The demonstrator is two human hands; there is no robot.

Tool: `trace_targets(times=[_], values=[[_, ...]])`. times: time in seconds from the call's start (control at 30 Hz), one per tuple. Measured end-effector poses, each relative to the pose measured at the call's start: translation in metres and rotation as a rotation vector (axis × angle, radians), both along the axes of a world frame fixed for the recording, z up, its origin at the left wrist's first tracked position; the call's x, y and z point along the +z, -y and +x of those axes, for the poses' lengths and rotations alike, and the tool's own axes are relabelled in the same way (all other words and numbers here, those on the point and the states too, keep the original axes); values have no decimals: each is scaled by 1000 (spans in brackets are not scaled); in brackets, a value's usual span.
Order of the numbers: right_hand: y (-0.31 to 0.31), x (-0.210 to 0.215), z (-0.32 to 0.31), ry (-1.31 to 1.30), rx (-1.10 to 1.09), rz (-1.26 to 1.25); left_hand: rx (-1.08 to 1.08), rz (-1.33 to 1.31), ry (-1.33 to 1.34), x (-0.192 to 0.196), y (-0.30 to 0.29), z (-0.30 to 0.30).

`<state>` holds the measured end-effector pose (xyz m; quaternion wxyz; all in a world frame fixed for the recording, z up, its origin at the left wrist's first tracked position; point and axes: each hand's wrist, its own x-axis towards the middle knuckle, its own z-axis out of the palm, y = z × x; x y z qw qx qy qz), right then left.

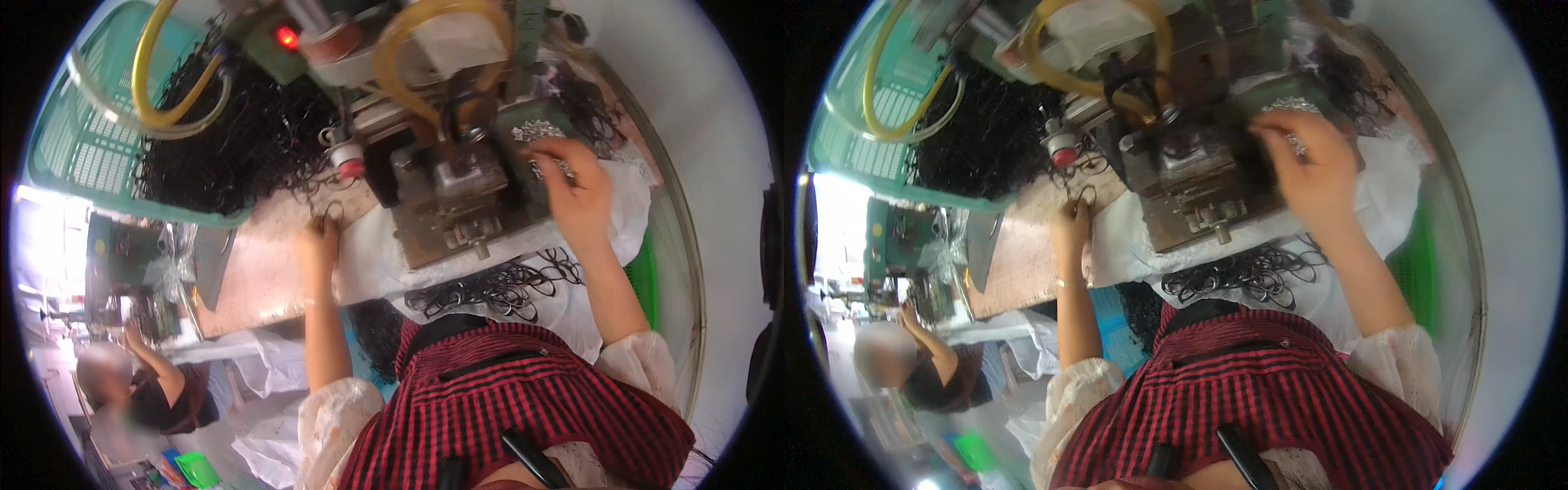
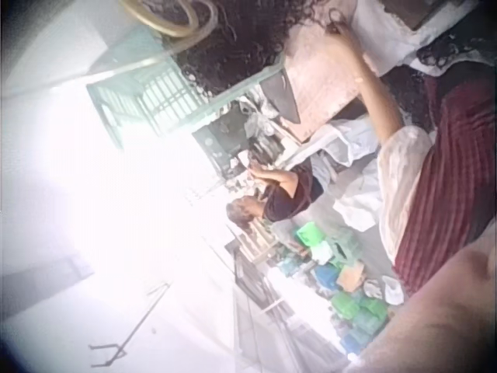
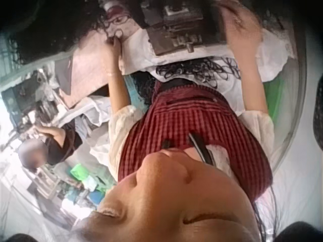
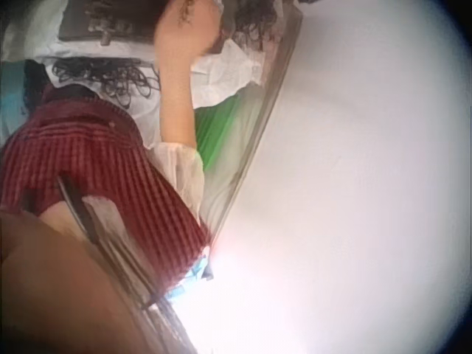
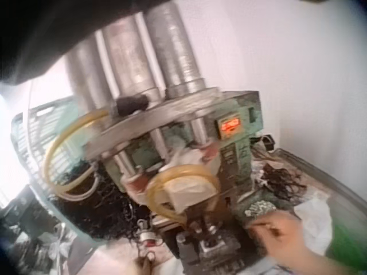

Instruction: The person repeatedly picks up small metal components and dark hair ties, places them into a press machine, and removes the assembled hair accessories. The process is continuous and repetitive, with the person handling items one at a time.

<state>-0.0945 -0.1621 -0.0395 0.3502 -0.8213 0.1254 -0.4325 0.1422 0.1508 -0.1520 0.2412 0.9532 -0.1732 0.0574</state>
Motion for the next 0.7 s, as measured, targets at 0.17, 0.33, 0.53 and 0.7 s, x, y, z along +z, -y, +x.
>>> trace_targets(times=[0.17, 0.33, 0.53, 0.7], values=[[-17, 5, 45, 75, 129, 121, -2, -480, 84, 5, -11, -22], [-31, -3, 57, 208, 347, 566, -341, -1263, -17, 113, 49, -80], [-36, -3, 58, 263, 490, 843, -670, -1142, 312, 195, 91, -88], [-25, 1, 57, 341, 469, 836, -610, -1155, 443, 193, 99, -80]])
